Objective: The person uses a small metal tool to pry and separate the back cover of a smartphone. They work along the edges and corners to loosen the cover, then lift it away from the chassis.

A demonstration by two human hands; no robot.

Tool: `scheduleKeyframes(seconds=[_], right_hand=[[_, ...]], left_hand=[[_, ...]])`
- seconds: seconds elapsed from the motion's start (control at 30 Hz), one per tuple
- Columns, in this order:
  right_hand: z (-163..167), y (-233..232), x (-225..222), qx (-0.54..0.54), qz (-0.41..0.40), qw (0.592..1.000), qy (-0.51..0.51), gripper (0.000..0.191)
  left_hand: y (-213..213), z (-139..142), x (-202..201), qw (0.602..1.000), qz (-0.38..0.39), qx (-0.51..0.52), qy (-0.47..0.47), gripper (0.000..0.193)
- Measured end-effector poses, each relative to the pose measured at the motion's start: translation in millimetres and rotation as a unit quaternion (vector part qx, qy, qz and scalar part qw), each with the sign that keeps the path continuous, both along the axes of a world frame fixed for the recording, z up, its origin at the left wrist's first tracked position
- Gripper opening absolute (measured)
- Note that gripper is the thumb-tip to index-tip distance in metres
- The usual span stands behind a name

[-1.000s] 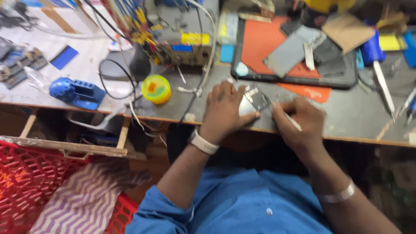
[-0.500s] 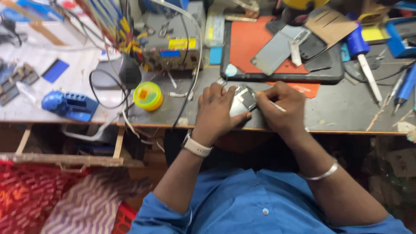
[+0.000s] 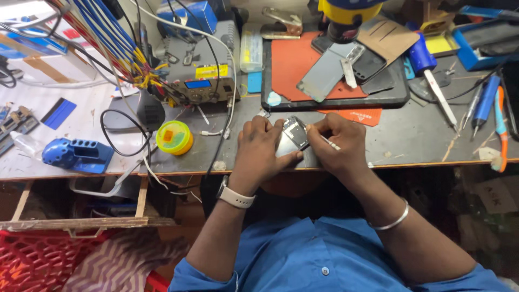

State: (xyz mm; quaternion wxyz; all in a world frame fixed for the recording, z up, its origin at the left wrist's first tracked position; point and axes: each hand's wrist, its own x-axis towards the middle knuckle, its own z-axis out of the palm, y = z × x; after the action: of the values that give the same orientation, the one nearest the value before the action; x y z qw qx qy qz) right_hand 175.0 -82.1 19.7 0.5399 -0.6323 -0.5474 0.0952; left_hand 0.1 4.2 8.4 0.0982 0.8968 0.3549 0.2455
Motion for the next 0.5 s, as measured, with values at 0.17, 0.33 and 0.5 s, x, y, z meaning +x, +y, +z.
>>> scheduleKeyframes(seconds=[0.17,0.33,0.5], right_hand=[[8,-24,7,-0.013,0.003,0.999,-0.044,0.015],[-1,-14,2,0.017,0.012,1.0,-0.02,0.016],[5,-1,3,0.028,0.01,0.997,-0.072,0.019]], left_hand=[[-2,4,-3,1.0,-0.003,-0.006,-0.017,0.081],[-2,3,-5,1.0,-0.018,0.014,0.016,0.077],[0,11,-4,0.999,-0.035,0.034,-0.013,0.079]])
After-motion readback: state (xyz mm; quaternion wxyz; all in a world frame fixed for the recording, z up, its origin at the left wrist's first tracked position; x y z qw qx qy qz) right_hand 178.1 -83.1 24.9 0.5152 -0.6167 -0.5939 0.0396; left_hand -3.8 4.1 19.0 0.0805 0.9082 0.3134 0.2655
